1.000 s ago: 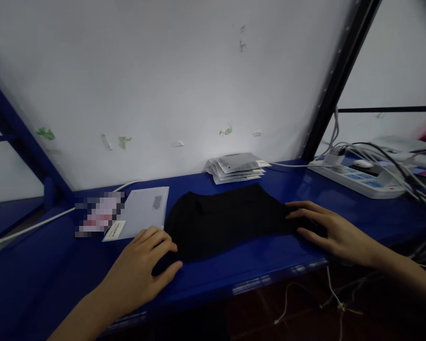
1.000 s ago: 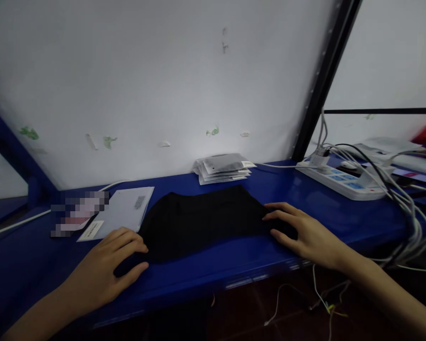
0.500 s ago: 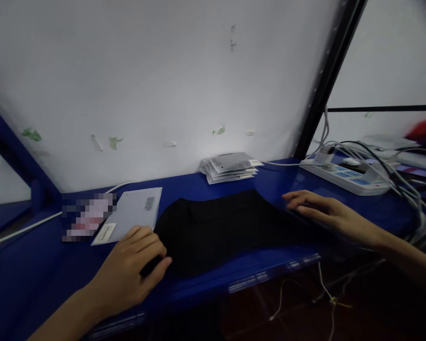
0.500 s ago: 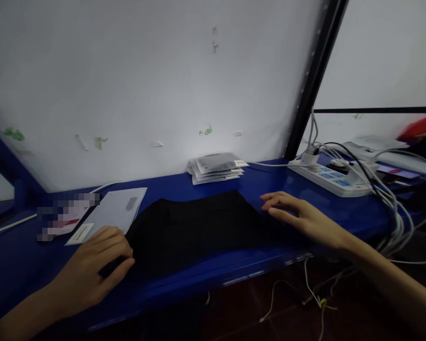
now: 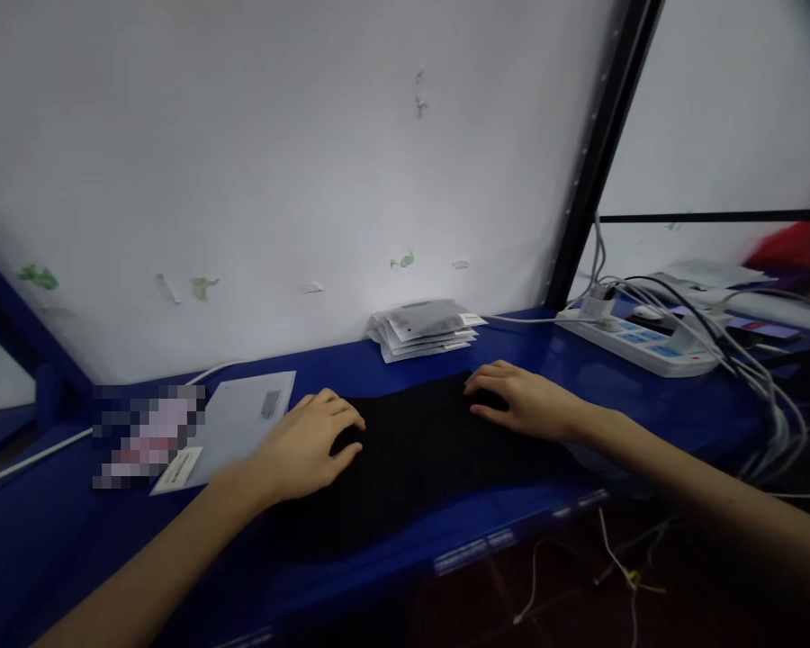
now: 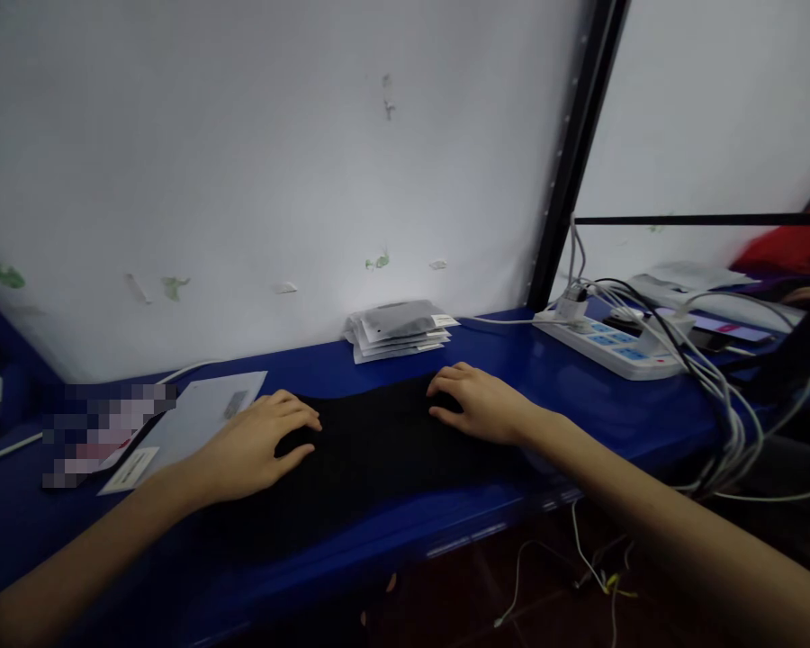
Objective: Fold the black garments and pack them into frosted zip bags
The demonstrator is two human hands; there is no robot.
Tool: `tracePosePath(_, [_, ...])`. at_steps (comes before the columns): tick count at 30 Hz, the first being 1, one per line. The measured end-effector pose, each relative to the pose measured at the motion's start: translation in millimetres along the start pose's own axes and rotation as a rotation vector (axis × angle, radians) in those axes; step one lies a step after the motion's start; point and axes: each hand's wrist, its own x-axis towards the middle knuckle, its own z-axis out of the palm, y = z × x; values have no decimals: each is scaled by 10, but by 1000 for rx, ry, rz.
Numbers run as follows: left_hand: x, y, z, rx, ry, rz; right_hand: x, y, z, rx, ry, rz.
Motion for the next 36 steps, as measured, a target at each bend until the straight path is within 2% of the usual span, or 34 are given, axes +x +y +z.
tracePosePath(5, [9, 14, 7, 30, 19, -9, -19, -49, -51, -38, 24, -52])
tracePosePath(8, [96, -54, 22, 48, 118, -170, 87, -24, -101, -37, 22, 13])
tracePosePath(9, [135, -88, 25, 56, 174, -248, 151, -11, -119, -20, 61, 48])
tracePosePath(11, [215, -156, 31, 68, 286, -360, 309, 4, -153, 22, 222, 117])
tracePosePath(13, [279, -201, 44, 77, 356, -376, 475, -9, -173, 59, 400, 152])
tracePosePath(15, [312, -210, 81, 105, 348, -318, 609, -47, -154, 74, 452, 133])
tracePosePath(19, [291, -178, 234, 215, 168, -195, 715, -93, 49, -22, 234, 46])
tracePosePath(22, [245, -195, 329, 207, 90, -186, 696, -16, 262, -110, 108, 42])
tracePosePath(27, [203, -272, 339, 212, 100, -210, 637, 183, 446, -27, 100, 140])
tracePosePath(31, [187, -284, 329, 197, 73, -241, 605, 227, 478, 56, 99, 190])
tracePosePath(36, [151, -287, 348, 70, 47, -320, 585, 218, 478, 80, 96, 197])
